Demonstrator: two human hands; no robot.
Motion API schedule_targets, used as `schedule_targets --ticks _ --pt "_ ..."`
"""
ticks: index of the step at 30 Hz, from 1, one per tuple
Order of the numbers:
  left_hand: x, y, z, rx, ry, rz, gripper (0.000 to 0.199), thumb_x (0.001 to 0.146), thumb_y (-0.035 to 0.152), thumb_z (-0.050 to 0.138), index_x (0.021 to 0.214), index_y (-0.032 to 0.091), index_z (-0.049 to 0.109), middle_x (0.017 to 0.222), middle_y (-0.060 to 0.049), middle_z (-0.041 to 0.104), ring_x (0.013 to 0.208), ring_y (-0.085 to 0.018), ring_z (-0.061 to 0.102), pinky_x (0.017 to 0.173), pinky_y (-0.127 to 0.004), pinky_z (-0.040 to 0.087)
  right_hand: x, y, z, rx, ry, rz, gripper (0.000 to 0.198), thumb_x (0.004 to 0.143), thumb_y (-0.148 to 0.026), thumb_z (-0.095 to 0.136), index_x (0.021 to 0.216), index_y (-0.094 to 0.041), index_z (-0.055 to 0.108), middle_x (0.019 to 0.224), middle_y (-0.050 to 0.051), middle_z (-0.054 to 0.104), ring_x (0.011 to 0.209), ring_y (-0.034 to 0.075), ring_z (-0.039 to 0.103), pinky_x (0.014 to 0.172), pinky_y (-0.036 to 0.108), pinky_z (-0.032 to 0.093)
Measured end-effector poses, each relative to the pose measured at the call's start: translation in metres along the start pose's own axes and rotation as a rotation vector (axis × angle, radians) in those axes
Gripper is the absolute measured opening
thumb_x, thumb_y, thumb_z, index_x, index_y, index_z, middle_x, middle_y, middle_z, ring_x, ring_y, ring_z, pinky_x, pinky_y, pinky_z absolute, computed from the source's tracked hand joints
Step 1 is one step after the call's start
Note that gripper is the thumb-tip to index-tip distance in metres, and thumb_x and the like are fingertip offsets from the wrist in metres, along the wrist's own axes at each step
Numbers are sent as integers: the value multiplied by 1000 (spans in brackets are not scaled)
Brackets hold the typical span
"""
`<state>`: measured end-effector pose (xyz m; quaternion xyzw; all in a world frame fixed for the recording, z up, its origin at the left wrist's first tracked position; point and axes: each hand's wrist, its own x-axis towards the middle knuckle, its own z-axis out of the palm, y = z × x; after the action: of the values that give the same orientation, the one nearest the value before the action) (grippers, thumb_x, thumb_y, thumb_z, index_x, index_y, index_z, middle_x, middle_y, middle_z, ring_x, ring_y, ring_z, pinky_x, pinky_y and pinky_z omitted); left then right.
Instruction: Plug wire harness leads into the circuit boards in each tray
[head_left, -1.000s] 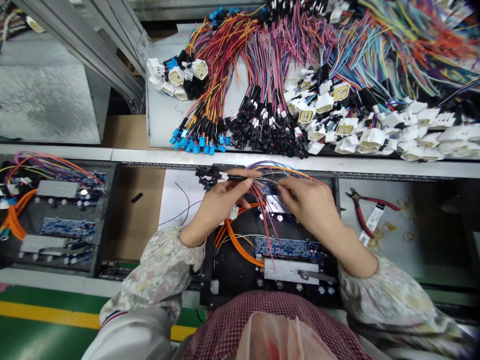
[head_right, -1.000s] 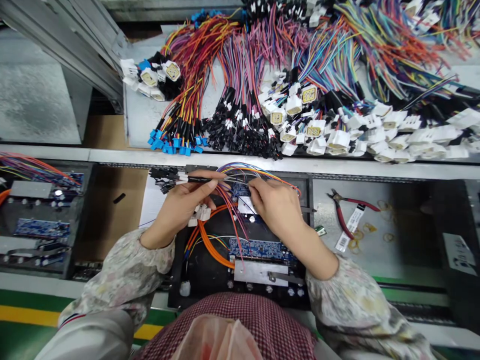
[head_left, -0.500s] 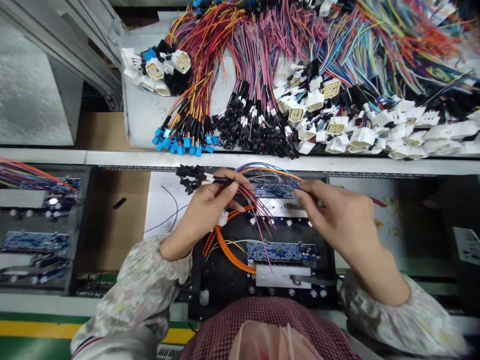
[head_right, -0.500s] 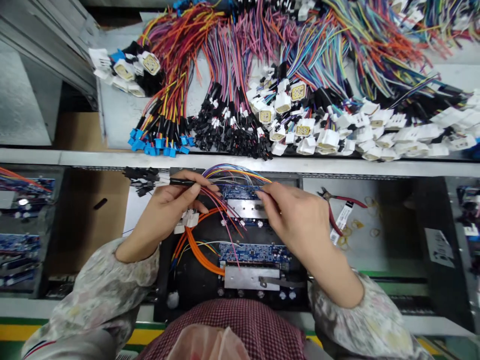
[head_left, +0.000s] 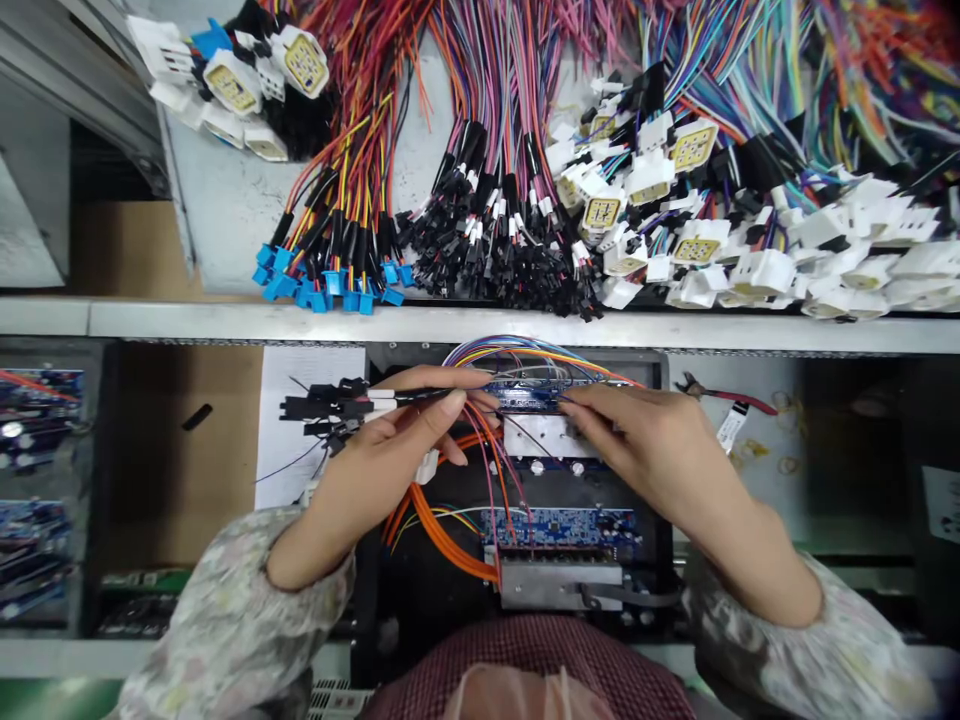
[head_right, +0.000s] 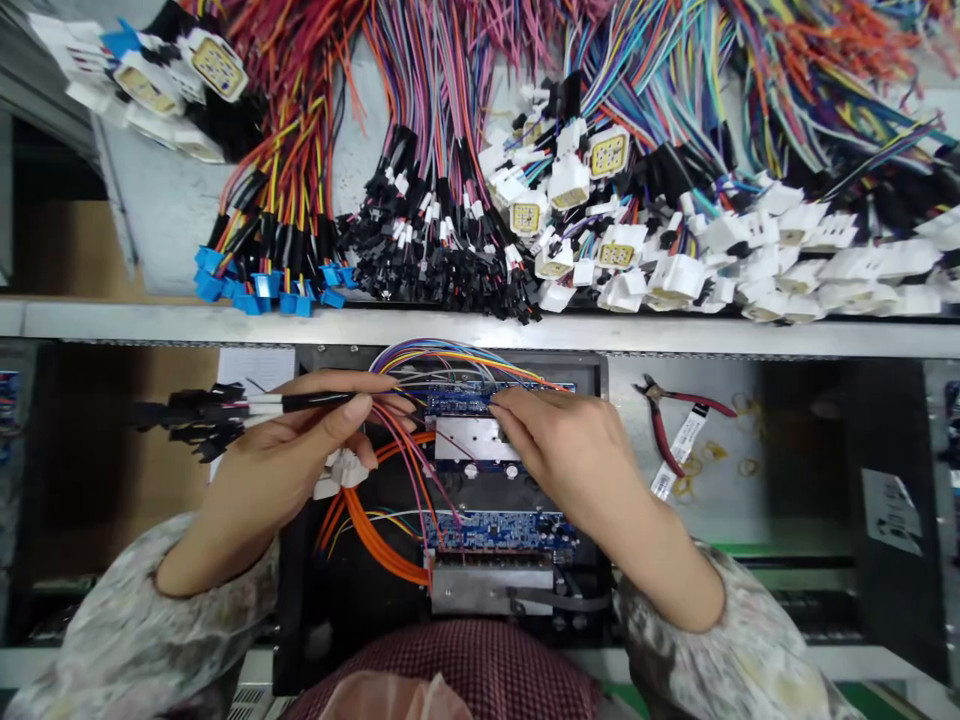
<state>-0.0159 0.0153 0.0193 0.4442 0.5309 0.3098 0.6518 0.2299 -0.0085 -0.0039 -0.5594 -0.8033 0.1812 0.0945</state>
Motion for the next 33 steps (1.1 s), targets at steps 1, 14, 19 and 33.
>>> schedule_targets --ticks 1,14,19,33 --pt "0 0 0 -1 -3 0 16 92 31 63 102 25 75 94 -1 77 61 -10 65 57 -18 57 0 0 -1 -3 -17 -2 28 100 -32 47 94 -22 73 86 5 76 68 19 70 60 31 47" --pt "1 -9 1 -46 19 57 21 92 36 63 105 22 73 98 -4 74 86 -17 72 57 -17 59 -1 -39 -7 146 184 -36 22 97 -27 51 89 -19 70 83 4 74 73 17 68 69 30 51" --pt "2 -10 2 -105 -4 75 22 91 35 64 104 20 72 93 -5 75 84 -15 71 57 -16 58 2 -34 -5 93 243 -24 20 96 -27 52 89 -19 68 79 4 72 70 16 66 64 28 48" --pt "1 -8 3 -62 -48 61 20 92 31 58 104 20 70 95 -5 75 82 -14 71 60 -19 58 13 -29 29 -122 240 1 23 96 -26 52 94 -18 73 71 3 71 61 17 66 55 28 38"
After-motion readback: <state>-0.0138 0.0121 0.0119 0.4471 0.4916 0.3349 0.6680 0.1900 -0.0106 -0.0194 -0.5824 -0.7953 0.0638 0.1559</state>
